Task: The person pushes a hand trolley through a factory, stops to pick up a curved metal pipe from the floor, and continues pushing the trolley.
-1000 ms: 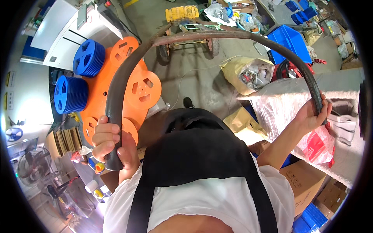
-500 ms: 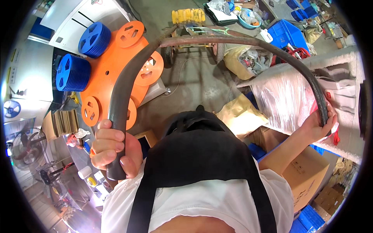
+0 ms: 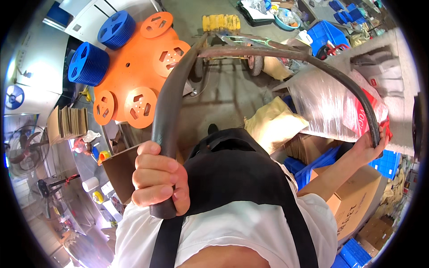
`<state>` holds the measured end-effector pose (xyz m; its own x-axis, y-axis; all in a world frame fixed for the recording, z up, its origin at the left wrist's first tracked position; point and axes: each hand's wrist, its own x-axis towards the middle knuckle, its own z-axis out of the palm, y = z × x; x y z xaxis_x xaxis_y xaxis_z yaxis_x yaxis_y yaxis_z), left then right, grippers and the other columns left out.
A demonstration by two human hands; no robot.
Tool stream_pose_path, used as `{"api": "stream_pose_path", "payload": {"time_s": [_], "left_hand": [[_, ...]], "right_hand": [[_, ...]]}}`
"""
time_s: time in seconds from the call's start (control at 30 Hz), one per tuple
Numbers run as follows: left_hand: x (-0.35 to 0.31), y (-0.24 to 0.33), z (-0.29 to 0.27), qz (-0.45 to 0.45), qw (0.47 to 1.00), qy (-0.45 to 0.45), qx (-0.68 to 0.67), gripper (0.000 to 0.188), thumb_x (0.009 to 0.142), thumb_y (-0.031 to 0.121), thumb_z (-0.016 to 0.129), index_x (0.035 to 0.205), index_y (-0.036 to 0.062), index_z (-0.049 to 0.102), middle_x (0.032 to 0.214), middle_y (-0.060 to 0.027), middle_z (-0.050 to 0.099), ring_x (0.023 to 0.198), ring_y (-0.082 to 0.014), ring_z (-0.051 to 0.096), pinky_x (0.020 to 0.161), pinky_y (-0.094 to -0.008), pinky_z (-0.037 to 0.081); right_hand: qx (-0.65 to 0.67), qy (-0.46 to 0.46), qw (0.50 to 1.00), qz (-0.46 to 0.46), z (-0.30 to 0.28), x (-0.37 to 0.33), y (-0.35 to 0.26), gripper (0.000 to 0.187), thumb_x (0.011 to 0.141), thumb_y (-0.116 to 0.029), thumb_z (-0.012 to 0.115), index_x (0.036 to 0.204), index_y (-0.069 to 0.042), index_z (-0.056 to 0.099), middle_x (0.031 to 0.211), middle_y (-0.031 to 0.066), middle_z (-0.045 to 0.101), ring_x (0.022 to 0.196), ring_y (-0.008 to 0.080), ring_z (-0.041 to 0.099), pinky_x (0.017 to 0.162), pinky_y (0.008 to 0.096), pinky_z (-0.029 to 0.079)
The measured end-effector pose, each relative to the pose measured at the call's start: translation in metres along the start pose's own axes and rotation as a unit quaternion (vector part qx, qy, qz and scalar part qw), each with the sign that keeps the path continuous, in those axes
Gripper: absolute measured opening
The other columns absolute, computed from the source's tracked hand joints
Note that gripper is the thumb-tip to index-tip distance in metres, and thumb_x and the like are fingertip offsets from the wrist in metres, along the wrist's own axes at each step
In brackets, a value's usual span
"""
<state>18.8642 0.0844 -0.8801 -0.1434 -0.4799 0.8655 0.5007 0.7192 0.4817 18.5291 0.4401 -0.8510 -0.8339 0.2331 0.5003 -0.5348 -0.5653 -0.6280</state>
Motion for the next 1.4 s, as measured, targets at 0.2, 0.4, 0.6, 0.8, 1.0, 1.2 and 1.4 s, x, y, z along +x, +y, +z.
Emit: {"api": "stream_pose_path", "payload": {"time_s": [0.2,0.4,0.6,0.8,1.0,1.2,1.4], "left_hand": [[-0.016,0.060,0.017,0.016,0.999,0.036,0.008,0.020,0.078,0.016,0.065,0.087,0.0134,0.048,0.070,0.0008,0.045,0.066,-0.0164,0.049,0.072,-0.0377,0.032],[-0.022,0.112,0.014,0.007,0.999,0.037,0.037,0.021,0.075,0.017,0.064,0.087,0.0127,0.047,0.068,0.0002,0.042,0.061,-0.0160,0.044,0.075,-0.0395,0.035],[-0.016,0.152,-0.017,-0.008,0.998,-0.027,0.058,0.022,0.078,0.022,0.065,0.092,0.0128,0.050,0.069,-0.0005,0.043,0.062,-0.0159,0.046,0.078,-0.0402,0.038],[0.006,0.144,-0.078,0.024,0.991,-0.122,-0.042,0.018,0.082,0.016,0.057,0.096,0.0066,0.054,0.074,-0.0077,0.047,0.069,-0.0228,0.048,0.081,-0.0471,0.040],[0.031,0.107,-0.158,-0.043,0.982,-0.073,-0.170,0.035,0.078,0.011,0.049,0.110,-0.0008,0.059,0.088,-0.0136,0.052,0.096,-0.0330,0.051,0.101,-0.0564,0.030],[0.030,0.107,-0.221,-0.039,0.974,-0.146,-0.172,0.035,0.079,0.014,0.049,0.109,0.0000,0.061,0.089,-0.0116,0.053,0.097,-0.0322,0.050,0.103,-0.0565,0.028],[0.025,0.113,-0.237,-0.067,0.971,-0.078,-0.216,0.034,0.080,0.014,0.050,0.109,-0.0009,0.060,0.091,-0.0111,0.052,0.100,-0.0306,0.050,0.105,-0.0556,0.026]], "right_hand": [[-0.002,-0.021,1.000,0.015,-0.031,0.014,-0.042,0.014,0.090,-0.007,0.053,0.083,0.003,0.058,0.086,0.0128,0.062,0.091,0.0262,0.059,0.094,0.0428,0.043],[-0.013,-0.015,1.000,-0.011,-0.060,0.018,-0.079,0.016,0.090,-0.009,0.052,0.092,0.002,0.062,0.090,0.0138,0.064,0.096,0.0300,0.059,0.094,0.0446,0.045],[-0.043,0.003,0.997,-0.067,-0.059,-0.015,-0.124,0.012,0.089,-0.007,0.053,0.091,0.002,0.062,0.089,0.0132,0.063,0.091,0.0292,0.061,0.088,0.0428,0.048],[-0.101,-0.027,0.991,-0.083,-0.042,-0.088,-0.176,0.018,0.093,-0.011,0.049,0.103,0.002,0.056,0.100,0.0164,0.060,0.102,0.0324,0.057,0.090,0.0443,0.046],[-0.193,-0.188,0.957,-0.106,-0.019,-0.165,-0.230,0.033,0.093,-0.024,0.051,0.112,0.003,0.050,0.113,0.0179,0.055,0.113,0.0350,0.051,0.097,0.0480,0.041],[-0.381,-0.289,0.852,-0.213,-0.010,-0.219,-0.271,0.053,0.087,-0.050,0.056,0.104,0.000,0.051,0.102,0.0159,0.051,0.103,0.0326,0.054,0.093,0.0453,0.044],[-0.331,-0.364,0.841,-0.225,-0.011,-0.231,-0.291,0.042,0.083,-0.043,0.064,0.094,-0.004,0.052,0.098,0.0146,0.051,0.099,0.0302,0.052,0.092,0.0453,0.044]]}}
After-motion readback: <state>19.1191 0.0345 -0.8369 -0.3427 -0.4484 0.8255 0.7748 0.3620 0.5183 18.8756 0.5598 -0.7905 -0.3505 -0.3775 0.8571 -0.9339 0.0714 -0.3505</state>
